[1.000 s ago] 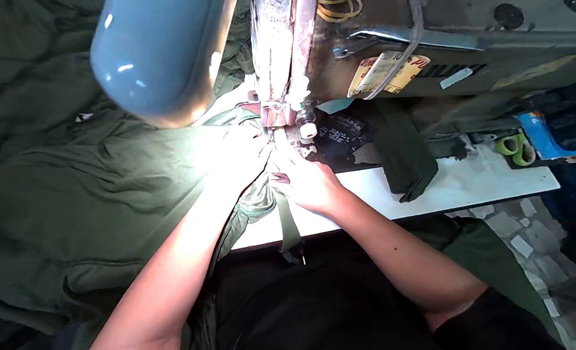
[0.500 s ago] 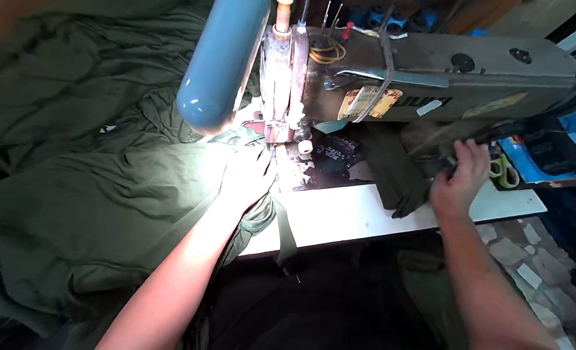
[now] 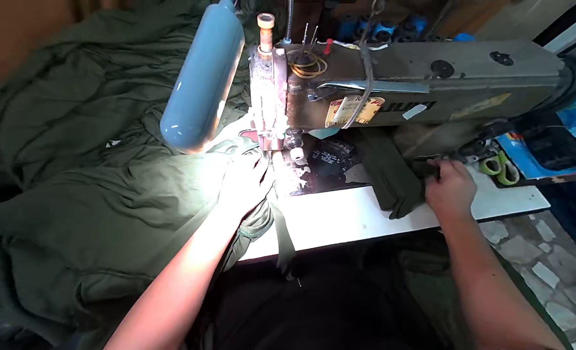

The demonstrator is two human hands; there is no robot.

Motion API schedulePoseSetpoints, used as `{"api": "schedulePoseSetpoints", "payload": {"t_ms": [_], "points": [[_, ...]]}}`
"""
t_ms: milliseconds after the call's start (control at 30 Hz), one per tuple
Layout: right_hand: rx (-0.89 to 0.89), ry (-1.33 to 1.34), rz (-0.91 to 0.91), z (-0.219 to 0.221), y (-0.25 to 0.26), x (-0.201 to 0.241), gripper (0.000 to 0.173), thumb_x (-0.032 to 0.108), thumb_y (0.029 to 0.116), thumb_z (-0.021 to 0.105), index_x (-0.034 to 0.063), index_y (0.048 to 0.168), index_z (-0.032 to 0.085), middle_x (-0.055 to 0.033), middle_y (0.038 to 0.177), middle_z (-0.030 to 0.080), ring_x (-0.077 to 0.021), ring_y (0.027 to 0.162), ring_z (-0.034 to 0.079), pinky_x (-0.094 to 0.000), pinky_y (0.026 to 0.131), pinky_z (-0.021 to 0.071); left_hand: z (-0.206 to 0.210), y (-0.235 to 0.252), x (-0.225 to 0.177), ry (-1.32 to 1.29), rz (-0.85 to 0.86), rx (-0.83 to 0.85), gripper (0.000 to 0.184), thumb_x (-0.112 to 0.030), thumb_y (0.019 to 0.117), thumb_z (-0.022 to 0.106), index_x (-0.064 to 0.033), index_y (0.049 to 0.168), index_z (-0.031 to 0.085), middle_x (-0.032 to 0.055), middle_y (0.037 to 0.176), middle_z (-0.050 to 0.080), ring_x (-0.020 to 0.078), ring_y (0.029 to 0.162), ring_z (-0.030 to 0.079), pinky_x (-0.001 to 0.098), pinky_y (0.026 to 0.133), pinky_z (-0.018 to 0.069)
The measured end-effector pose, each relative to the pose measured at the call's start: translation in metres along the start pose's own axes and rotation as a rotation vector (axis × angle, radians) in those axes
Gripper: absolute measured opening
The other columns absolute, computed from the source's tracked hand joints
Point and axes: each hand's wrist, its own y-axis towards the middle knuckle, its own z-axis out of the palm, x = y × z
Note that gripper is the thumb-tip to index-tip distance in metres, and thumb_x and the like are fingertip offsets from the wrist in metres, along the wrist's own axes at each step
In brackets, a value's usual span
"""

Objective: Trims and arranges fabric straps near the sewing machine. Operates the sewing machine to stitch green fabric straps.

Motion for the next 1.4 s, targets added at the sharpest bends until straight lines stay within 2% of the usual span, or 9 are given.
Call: {"api": "schedulePoseSetpoints", "payload": {"t_ms": [133,267,500,733,900,967,1067,1200,1400], "points": [[-0.257,0.234,-0.061,-0.021,-0.008,0.014,0.037,-0.003,0.0959,0.045,-0.0087,0.128,0.062,-0.0288,0.145,0.055,-0.0425,0.144,0.045,-0.0533,0.118,0.0353,0.003,0.000,0.003,-0.012,-0.017,0.018,0.048,-0.039,0.1028,0.047,-0.0056,0.128,0.071,0.0200,0.134,0.065,0.0397,0.126,0.060,0.0598,0.108,0.0423],[-0.075,0.551,-0.370,-0.032,-0.055,0.101,0.026,0.005,0.1000,0.050,-0.0144,0.112,0.063,-0.0255,0.113,0.066,-0.0183,0.097,0.067,-0.0308,0.083,0.0574,0.005,0.004,0.005,-0.026,0.011,-0.021,0.048,-0.038,0.1034,0.046,-0.0044,0.125,0.072,0.0217,0.130,0.067,0.0408,0.123,0.062,0.0607,0.105,0.0444],[0.690,0.374,-0.915,0.005,-0.125,0.206,0.023,0.004,0.0934,0.057,0.0051,0.108,0.074,-0.0172,0.109,0.071,-0.0348,0.088,0.072,-0.0527,0.068,0.0582,-0.040,-0.013,-0.017,-0.097,-0.016,0.258,0.052,-0.040,0.1072,0.040,-0.0039,0.134,0.067,0.0228,0.153,0.048,0.0408,0.143,0.044,0.0603,0.116,0.0328],[0.608,0.409,-0.589,-0.003,-0.055,0.205,0.027,0.005,0.0993,0.059,0.0029,0.123,0.071,-0.0176,0.124,0.069,-0.0333,0.111,0.069,-0.0552,0.093,0.0544,-0.093,-0.085,-0.015,-0.095,0.179,0.289,0.031,-0.022,0.0911,0.056,0.0015,0.077,0.070,0.0213,0.127,0.067,0.0382,0.119,0.064,0.0568,0.098,0.0504],[0.852,0.494,-0.703,0.017,-0.044,0.260,0.033,-0.003,0.0975,0.050,-0.0052,0.125,0.067,-0.0242,0.125,0.066,-0.0360,0.123,0.059,-0.0500,0.107,0.0430,-0.150,-0.058,-0.033,-0.074,0.136,0.368,0.027,-0.026,0.0907,0.050,-0.0112,0.072,0.064,0.0002,0.060,0.053,0.0152,0.056,0.056,0.0372,0.049,0.0424],[0.892,0.464,-0.676,0.017,-0.053,0.259,0.028,0.001,0.0987,0.051,-0.0058,0.121,0.067,-0.0238,0.117,0.068,-0.0355,0.116,0.062,-0.0514,0.101,0.0461,-0.174,-0.047,-0.039,0.113,-0.017,0.569,0.022,-0.020,0.0958,0.057,-0.0080,0.082,0.069,0.0093,0.071,0.063,0.0303,0.071,0.066,0.0535,0.061,0.0494],[0.736,0.706,-0.716,0.017,-0.090,0.236,0.022,-0.004,0.0910,0.060,-0.0020,0.109,0.074,-0.0169,0.100,0.071,-0.0271,0.093,0.069,-0.0460,0.084,0.0561,-0.172,-0.053,-0.052,-0.002,0.021,0.648,0.022,-0.019,0.0902,0.064,-0.0131,0.069,0.065,0.0014,0.062,0.058,0.0203,0.062,0.061,0.0451,0.054,0.0457],[0.984,0.459,-0.729,-0.004,-0.116,0.216,0.042,0.002,0.0971,0.053,0.0078,0.136,0.066,-0.0125,0.137,0.066,-0.0314,0.116,0.068,-0.0561,0.094,0.0529,-0.131,-0.051,-0.059,-0.342,0.094,0.857,0.029,-0.022,0.0900,0.061,-0.0107,0.063,0.064,0.0004,0.080,0.063,0.0120,0.079,0.060,0.0368,0.069,0.0470],[1.027,0.193,-0.770,-0.009,-0.132,0.218,0.056,0.006,0.1007,0.050,0.0112,0.156,0.045,-0.0081,0.165,0.038,-0.0387,0.118,0.065,-0.0589,0.087,0.0531,-0.061,-0.035,0.003,-0.192,0.026,0.302,0.033,-0.024,0.0965,0.063,0.0080,0.093,0.068,0.0271,0.115,0.066,0.0443,0.112,0.064,0.0630,0.095,0.0487]]}}
